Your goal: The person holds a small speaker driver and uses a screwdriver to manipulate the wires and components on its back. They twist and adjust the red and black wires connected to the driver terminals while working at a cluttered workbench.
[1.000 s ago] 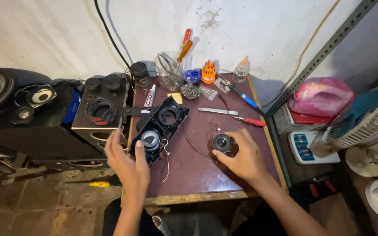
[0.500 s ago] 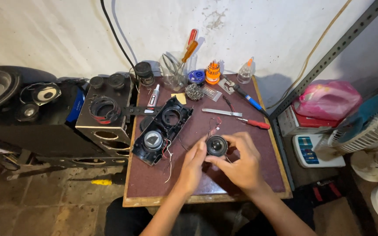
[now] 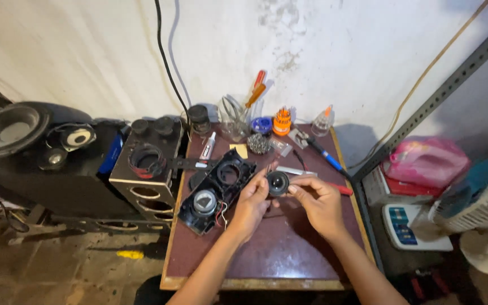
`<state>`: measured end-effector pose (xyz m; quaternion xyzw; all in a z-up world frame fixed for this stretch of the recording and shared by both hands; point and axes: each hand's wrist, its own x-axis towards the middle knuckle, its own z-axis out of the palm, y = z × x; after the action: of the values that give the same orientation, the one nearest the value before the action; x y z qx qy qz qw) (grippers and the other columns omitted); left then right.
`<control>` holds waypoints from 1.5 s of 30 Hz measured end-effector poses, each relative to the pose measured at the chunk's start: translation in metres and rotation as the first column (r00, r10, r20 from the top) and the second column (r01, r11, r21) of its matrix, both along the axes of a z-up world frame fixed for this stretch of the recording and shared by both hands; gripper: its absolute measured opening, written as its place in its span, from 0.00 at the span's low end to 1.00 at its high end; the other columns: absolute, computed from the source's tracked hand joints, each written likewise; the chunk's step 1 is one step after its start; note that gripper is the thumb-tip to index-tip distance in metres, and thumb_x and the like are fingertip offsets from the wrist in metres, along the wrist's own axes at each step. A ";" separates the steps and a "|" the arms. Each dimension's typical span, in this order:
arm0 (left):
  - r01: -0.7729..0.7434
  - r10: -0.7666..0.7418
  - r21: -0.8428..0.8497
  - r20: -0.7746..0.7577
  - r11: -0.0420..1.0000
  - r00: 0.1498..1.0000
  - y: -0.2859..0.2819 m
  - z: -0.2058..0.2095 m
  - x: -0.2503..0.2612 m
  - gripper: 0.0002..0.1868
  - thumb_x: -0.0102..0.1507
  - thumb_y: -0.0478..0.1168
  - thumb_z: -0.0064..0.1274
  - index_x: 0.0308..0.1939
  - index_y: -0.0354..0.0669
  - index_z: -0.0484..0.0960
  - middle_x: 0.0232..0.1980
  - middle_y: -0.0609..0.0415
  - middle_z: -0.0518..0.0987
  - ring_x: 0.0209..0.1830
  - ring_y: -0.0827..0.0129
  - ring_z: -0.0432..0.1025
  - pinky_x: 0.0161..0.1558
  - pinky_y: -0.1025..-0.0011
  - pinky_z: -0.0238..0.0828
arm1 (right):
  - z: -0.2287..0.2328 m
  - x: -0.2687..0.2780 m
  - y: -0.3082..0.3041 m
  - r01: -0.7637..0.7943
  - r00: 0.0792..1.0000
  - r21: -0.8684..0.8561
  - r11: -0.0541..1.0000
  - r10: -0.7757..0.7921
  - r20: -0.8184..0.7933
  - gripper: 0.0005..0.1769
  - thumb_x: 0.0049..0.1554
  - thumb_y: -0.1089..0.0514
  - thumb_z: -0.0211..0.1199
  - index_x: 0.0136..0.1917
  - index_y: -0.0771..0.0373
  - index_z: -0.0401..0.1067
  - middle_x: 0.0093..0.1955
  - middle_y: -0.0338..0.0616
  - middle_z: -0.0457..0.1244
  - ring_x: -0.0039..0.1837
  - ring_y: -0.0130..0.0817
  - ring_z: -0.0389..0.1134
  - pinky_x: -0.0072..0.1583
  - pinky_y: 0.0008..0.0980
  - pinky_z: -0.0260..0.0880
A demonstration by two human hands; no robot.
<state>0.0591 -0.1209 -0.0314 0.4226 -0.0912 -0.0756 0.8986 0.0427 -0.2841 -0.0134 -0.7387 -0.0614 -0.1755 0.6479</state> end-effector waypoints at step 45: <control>-0.004 0.004 -0.039 -0.013 0.999 1.000 0.005 0.001 0.001 0.32 0.67 0.51 0.50 0.72 0.39 0.68 0.66 0.49 0.73 0.49 0.68 0.73 0.43 0.77 0.77 | -0.011 0.000 -0.001 -0.022 0.959 -0.171 0.985 0.070 0.275 0.12 0.53 0.70 0.68 0.52 0.67 0.78 0.43 0.49 0.68 0.46 0.37 0.71 0.51 0.33 0.71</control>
<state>0.0601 -0.1154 -0.0299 0.4048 -0.0860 -0.0747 0.9073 0.0426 -0.2851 -0.0242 -0.7563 -0.1840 -0.2573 0.5727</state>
